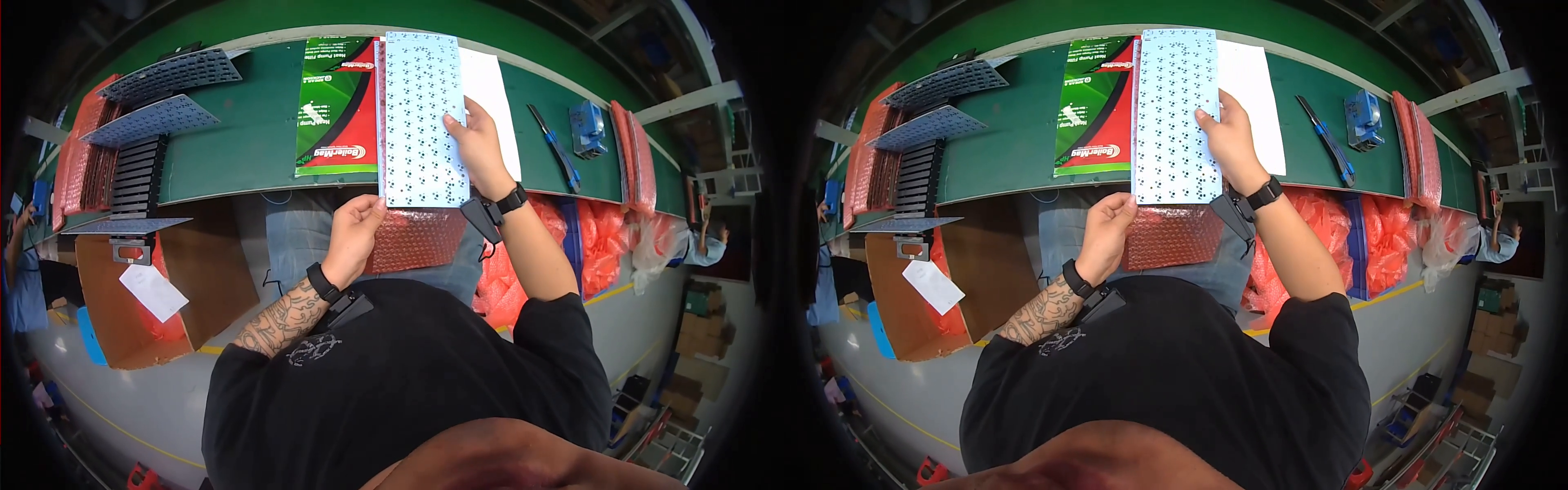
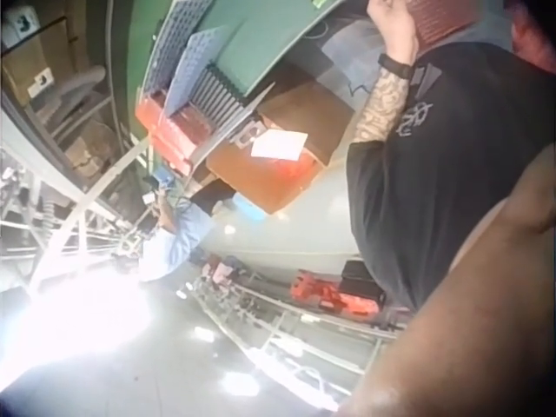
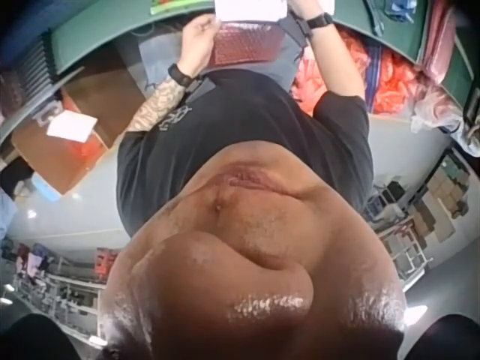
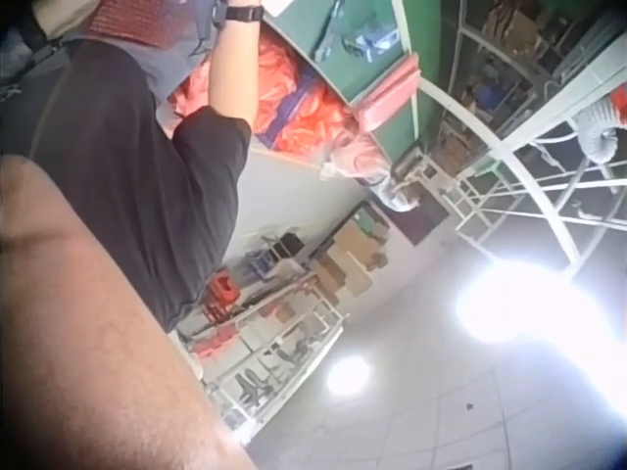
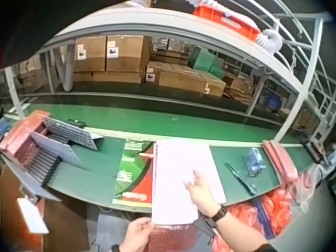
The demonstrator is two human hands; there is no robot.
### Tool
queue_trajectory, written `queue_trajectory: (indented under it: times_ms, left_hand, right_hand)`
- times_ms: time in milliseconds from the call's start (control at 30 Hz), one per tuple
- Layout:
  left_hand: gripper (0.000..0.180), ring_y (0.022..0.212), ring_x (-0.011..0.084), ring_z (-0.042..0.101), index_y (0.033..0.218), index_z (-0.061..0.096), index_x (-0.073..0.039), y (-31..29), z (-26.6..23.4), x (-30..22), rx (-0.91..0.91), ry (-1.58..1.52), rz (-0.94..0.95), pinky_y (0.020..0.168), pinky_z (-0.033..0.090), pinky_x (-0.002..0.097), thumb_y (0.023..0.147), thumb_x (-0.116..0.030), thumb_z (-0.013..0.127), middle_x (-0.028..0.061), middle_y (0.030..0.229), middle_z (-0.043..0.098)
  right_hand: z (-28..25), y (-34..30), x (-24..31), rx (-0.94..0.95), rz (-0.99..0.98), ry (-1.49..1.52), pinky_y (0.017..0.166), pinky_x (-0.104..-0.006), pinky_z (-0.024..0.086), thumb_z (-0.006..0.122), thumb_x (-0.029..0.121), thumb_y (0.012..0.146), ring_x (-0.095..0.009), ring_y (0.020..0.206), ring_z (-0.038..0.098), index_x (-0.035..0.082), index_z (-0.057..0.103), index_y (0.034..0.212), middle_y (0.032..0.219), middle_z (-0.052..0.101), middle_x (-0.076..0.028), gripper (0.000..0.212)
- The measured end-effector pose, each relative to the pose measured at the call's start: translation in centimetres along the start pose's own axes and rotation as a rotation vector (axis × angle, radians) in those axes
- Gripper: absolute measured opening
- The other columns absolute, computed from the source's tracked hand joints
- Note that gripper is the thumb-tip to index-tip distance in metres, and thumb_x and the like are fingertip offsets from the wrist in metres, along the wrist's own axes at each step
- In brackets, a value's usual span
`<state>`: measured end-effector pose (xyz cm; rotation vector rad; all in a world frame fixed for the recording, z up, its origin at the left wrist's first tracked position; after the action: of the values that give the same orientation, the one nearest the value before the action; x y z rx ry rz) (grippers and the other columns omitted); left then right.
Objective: The person wraps circuit boards in bubble wrap by hand, folding the wrap over each board and placing them onto a rack. They repeat the process by picking up new boards and more bubble wrap.
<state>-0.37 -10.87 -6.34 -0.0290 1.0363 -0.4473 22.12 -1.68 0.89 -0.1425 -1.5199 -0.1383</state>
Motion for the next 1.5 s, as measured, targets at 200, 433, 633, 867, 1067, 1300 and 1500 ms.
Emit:
queue_trajectory:
  times_ms: [200, 433, 633, 867, 1067, 1300, 1500]
  left_hand:
    - [0.022, 0.087, 0.0074, 0.064, 0.108, 0.066, 0.005, -0.4, 0.5, -0.4, 0.022, -0.157, -0.021, 0.082, 0.050, 0.0239, 0.106, -0.012, 0.053, 0.0048, 0.097, 0.071]
    - [0.024, 0.099, 0.0162, 0.068, 0.114, 0.062, 0.007, 0.0, -0.4, 0.4, 0.067, -0.280, -0.108, 0.093, 0.054, 0.0322, 0.107, -0.012, 0.049, 0.0125, 0.109, 0.070]
    - [0.025, 0.101, 0.0169, 0.068, 0.114, 0.062, 0.007, -0.1, 0.0, -0.1, 0.099, -0.284, -0.091, 0.094, 0.054, 0.0322, 0.107, -0.014, 0.051, 0.0133, 0.110, 0.070]
    - [0.023, 0.090, 0.0088, 0.065, 0.108, 0.066, 0.006, 0.2, 0.1, 0.1, 0.077, -0.121, -0.024, 0.084, 0.050, 0.0245, 0.104, -0.016, 0.060, 0.0076, 0.100, 0.072]
    - [0.018, 0.086, 0.0077, 0.065, 0.104, 0.066, 0.006, -0.1, 0.7, -1.6, 0.082, -0.085, -0.061, 0.078, 0.050, 0.0224, 0.100, -0.012, 0.066, 0.0080, 0.096, 0.073]
    - [0.009, 0.076, 0.0077, 0.064, 0.098, 0.067, 0.005, 0.3, -0.3, -1.6, 0.020, 0.130, -0.126, 0.071, 0.051, 0.0217, 0.095, -0.004, 0.068, 0.0069, 0.089, 0.072]
    - [0.004, 0.071, 0.0093, 0.063, 0.094, 0.068, 0.005, 1.6, -0.4, 0.0, 0.011, 0.158, -0.153, 0.068, 0.051, 0.0229, 0.093, 0.001, 0.067, 0.0065, 0.085, 0.071]
  right_hand:
    - [0.4, 0.9, -1.3, -0.009, -0.033, -0.128, 0.090, -0.0311, 0.054, 0.059, -0.001, 0.098, -0.020, 0.102, 0.068, -0.011, 0.045, 0.142, 0.120, 0.068, -0.019, 0.047]
    - [-0.1, 1.1, -0.9, 0.021, 0.049, -0.379, 0.084, -0.0299, 0.053, 0.063, 0.002, 0.095, -0.018, 0.095, 0.066, -0.010, 0.052, 0.136, 0.113, 0.069, -0.016, 0.044]
    - [-0.2, 1.4, -1.0, -0.056, -0.140, -0.888, 0.080, -0.0364, 0.054, 0.072, 0.013, 0.088, -0.031, 0.089, 0.068, -0.011, 0.065, 0.115, 0.105, 0.069, -0.025, 0.037]
    - [-1.4, 3.0, -0.6, 0.110, -0.071, -0.950, 0.069, -0.0331, 0.053, 0.075, 0.020, 0.088, -0.019, 0.073, 0.066, -0.009, 0.069, 0.110, 0.083, 0.071, -0.016, 0.038]
    - [-2.8, 12.7, 4.3, 0.257, -0.363, -1.195, 0.073, -0.0312, 0.054, 0.082, 0.035, 0.084, -0.019, 0.082, 0.071, -0.001, 0.069, 0.122, 0.099, 0.075, -0.011, 0.054]
    - [5.6, 22.6, 5.2, 0.777, -0.173, -1.380, 0.080, -0.0415, 0.055, 0.090, 0.028, 0.068, -0.026, 0.097, 0.067, -0.005, 0.065, 0.123, 0.114, 0.071, -0.016, 0.069]
    - [3.6, 24.1, 6.6, 0.848, 0.148, -1.211, 0.076, -0.0387, 0.054, 0.090, 0.020, 0.069, -0.025, 0.090, 0.067, -0.003, 0.067, 0.114, 0.103, 0.072, -0.013, 0.056]
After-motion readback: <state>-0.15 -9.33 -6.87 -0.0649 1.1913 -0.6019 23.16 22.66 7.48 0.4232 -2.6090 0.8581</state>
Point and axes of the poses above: each hand's wrist, its own y-axis towards the middle knuckle, its own z-axis out of the palm, x = y × z, the point moved 2 cm from there along y, towards the middle knuckle
